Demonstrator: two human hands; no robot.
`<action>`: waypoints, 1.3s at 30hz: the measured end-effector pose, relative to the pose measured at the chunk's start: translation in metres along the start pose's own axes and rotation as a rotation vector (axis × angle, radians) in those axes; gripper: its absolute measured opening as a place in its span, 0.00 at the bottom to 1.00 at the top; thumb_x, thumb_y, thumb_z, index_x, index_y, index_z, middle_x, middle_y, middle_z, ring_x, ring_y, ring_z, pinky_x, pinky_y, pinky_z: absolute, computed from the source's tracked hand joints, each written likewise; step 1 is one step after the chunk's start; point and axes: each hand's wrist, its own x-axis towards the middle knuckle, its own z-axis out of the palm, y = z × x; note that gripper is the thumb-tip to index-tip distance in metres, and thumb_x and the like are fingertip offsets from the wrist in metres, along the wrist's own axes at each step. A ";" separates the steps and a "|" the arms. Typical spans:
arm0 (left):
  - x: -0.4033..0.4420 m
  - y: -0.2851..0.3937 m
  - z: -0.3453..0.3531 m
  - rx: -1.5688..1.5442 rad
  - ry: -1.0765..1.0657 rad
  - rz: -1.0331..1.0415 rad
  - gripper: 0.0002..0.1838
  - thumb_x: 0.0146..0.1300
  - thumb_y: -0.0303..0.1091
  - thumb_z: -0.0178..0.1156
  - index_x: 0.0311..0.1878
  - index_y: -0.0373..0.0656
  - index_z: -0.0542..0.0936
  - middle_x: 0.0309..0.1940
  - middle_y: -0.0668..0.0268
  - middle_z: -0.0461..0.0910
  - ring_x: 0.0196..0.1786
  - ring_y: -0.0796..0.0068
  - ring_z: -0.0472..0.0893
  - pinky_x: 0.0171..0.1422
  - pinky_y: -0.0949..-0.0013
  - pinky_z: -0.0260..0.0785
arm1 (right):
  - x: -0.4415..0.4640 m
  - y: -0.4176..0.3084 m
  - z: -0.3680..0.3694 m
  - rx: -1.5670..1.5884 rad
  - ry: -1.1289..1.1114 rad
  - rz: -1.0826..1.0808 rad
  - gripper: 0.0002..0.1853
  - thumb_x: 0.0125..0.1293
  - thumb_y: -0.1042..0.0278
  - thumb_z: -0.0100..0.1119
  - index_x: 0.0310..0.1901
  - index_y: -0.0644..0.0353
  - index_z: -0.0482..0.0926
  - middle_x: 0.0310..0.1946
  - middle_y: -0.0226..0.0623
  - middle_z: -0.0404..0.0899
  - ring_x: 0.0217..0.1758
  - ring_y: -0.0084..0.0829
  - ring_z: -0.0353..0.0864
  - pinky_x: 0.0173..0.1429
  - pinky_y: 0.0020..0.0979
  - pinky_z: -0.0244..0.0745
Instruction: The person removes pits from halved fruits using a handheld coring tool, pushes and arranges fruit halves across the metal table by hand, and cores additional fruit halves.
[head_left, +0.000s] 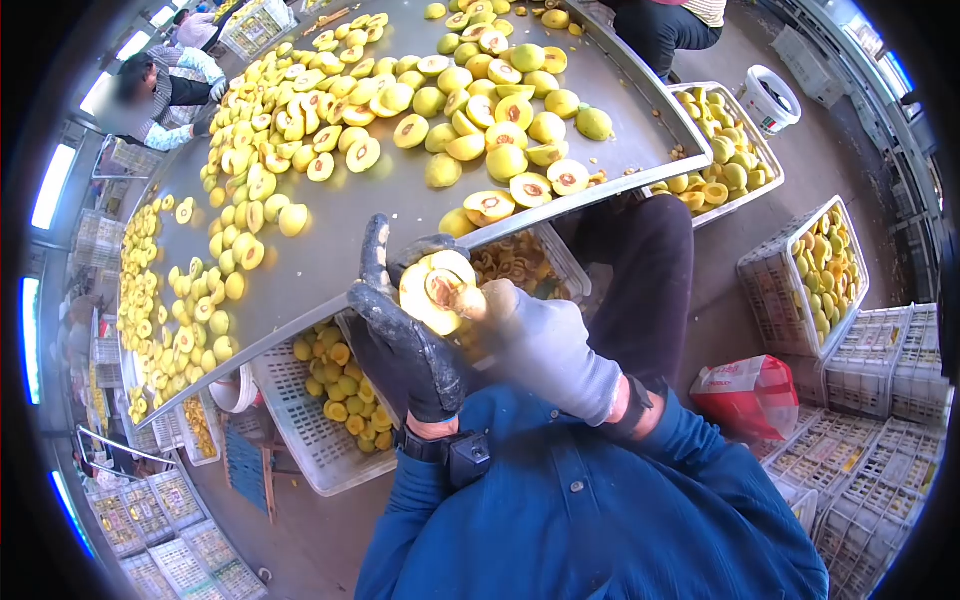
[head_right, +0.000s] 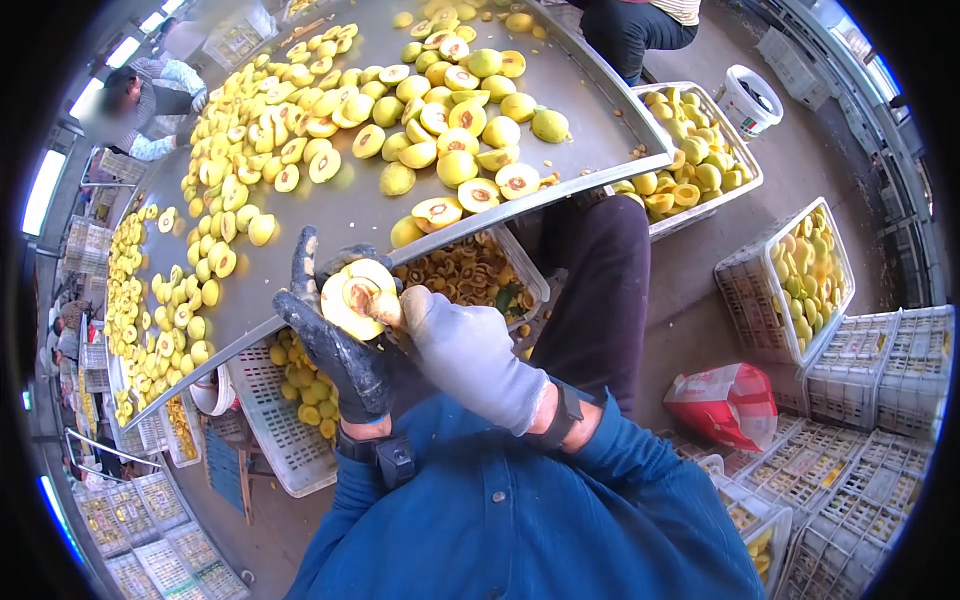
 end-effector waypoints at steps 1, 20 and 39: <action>0.000 0.000 0.000 0.005 -0.002 -0.001 0.37 0.79 0.59 0.29 0.72 0.35 0.65 0.51 0.54 0.80 0.54 0.67 0.80 0.63 0.66 0.71 | 0.000 -0.001 0.000 0.003 -0.010 0.018 0.12 0.61 0.65 0.66 0.36 0.56 0.71 0.24 0.41 0.78 0.26 0.44 0.83 0.28 0.41 0.77; 0.016 -0.006 -0.016 0.166 -0.323 -0.098 0.38 0.77 0.61 0.34 0.69 0.34 0.67 0.52 0.56 0.78 0.52 0.65 0.80 0.59 0.63 0.75 | -0.010 0.019 0.003 0.906 -0.390 0.415 0.15 0.65 0.66 0.62 0.47 0.67 0.76 0.23 0.41 0.79 0.28 0.38 0.81 0.36 0.41 0.75; 0.024 -0.051 -0.018 -0.343 -0.282 -0.172 0.33 0.78 0.59 0.37 0.55 0.33 0.72 0.31 0.55 0.82 0.33 0.57 0.84 0.43 0.58 0.80 | -0.012 0.045 0.028 0.888 -0.552 0.389 0.12 0.63 0.65 0.62 0.43 0.65 0.79 0.23 0.40 0.77 0.28 0.28 0.78 0.37 0.37 0.74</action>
